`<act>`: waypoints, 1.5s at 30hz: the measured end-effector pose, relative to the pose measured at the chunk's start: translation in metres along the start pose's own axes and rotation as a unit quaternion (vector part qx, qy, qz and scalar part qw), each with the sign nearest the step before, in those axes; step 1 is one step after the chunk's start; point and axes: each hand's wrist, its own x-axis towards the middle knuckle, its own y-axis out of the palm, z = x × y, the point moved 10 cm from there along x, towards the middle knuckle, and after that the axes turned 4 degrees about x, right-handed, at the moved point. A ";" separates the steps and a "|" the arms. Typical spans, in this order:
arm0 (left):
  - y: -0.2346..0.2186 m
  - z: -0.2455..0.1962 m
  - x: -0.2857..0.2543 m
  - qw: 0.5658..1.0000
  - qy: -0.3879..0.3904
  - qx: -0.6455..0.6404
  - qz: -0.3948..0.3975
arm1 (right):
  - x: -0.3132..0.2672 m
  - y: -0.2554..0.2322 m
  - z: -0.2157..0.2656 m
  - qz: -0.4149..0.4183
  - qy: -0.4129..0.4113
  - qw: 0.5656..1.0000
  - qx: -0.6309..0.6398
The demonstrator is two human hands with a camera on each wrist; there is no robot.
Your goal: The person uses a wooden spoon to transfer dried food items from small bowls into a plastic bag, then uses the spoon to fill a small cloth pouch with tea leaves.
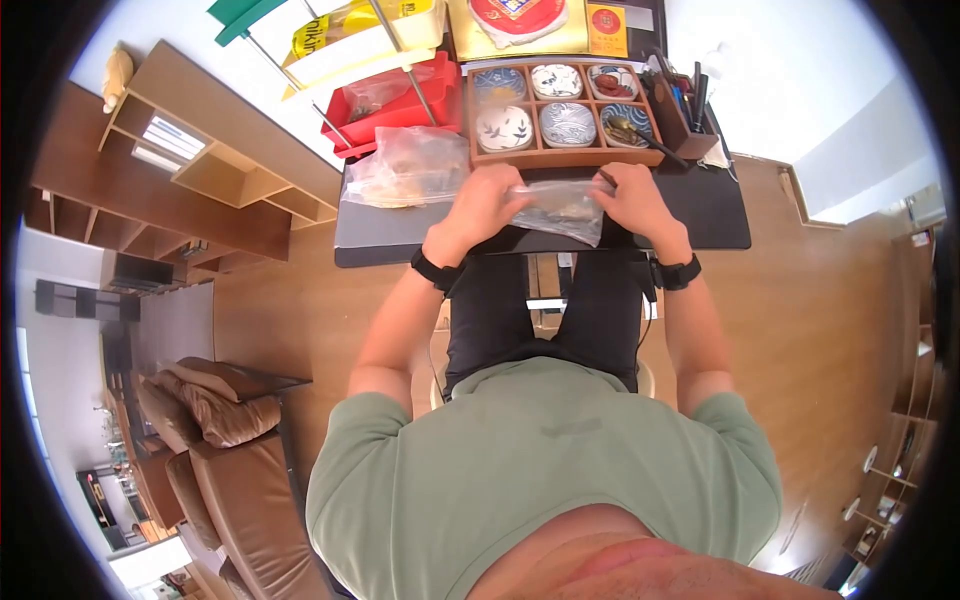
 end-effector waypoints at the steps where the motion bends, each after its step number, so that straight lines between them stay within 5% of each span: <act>1: 0.010 0.017 -0.007 0.995 -0.084 -0.016 0.050 | 0.001 -0.002 0.003 0.004 -0.006 1.000 0.002; 7: -0.016 0.029 -0.008 0.993 -0.080 -0.080 -0.044 | 0.007 -0.001 0.022 0.009 0.025 0.999 0.044; 11: -0.073 0.028 -0.007 0.992 -0.043 0.021 -0.117 | 0.011 0.012 0.025 0.004 0.020 0.999 -0.024; 13: -0.127 0.069 -0.014 0.975 -0.103 0.064 -0.187 | 0.009 0.012 0.026 0.001 0.007 1.000 -0.019; 16: -0.184 0.115 -0.028 0.954 -0.202 0.120 -0.186 | 0.008 0.012 0.030 0.019 0.018 1.000 0.001; 18: -0.182 0.140 -0.029 0.944 -0.306 0.103 -0.069 | 0.005 0.011 0.028 0.029 0.043 0.999 0.013; 19: -0.180 0.136 -0.029 0.946 -0.299 0.103 -0.067 | 0.003 0.009 0.035 0.011 0.020 0.999 0.024; 22: -0.132 0.091 -0.033 0.984 -0.057 0.157 0.064 | 0.006 0.007 0.031 -0.015 -0.008 0.998 0.052; 23: -0.122 0.089 -0.040 0.984 -0.057 0.156 0.064 | 0.005 0.011 0.027 -0.010 -0.012 0.997 0.073; 25: -0.107 0.096 -0.053 0.928 -0.091 0.350 0.089 | 0.005 0.009 0.024 -0.027 -0.015 0.996 0.088; 31: -0.116 0.129 -0.051 0.971 -0.101 0.215 0.022 | 0.004 -0.001 0.026 -0.058 -0.068 0.995 0.054; 32: -0.120 0.126 -0.049 0.983 -0.053 0.173 -0.025 | 0.002 -0.002 0.023 -0.062 -0.054 0.996 0.047; 36: -0.129 0.145 -0.043 0.990 -0.088 0.103 -0.043 | 0.000 0.004 0.017 -0.048 -0.031 0.997 0.054; 38: -0.138 0.169 -0.049 0.979 -0.177 0.018 -0.095 | -0.001 0.007 0.012 -0.045 -0.030 0.996 0.064; 41: -0.149 0.173 -0.042 0.984 -0.138 0.004 -0.112 | -0.001 0.007 0.008 -0.046 -0.005 0.996 0.076; 45: -0.165 0.196 -0.042 0.960 -0.239 -0.027 -0.144 | 0.001 0.005 0.015 -0.033 -0.001 0.997 0.063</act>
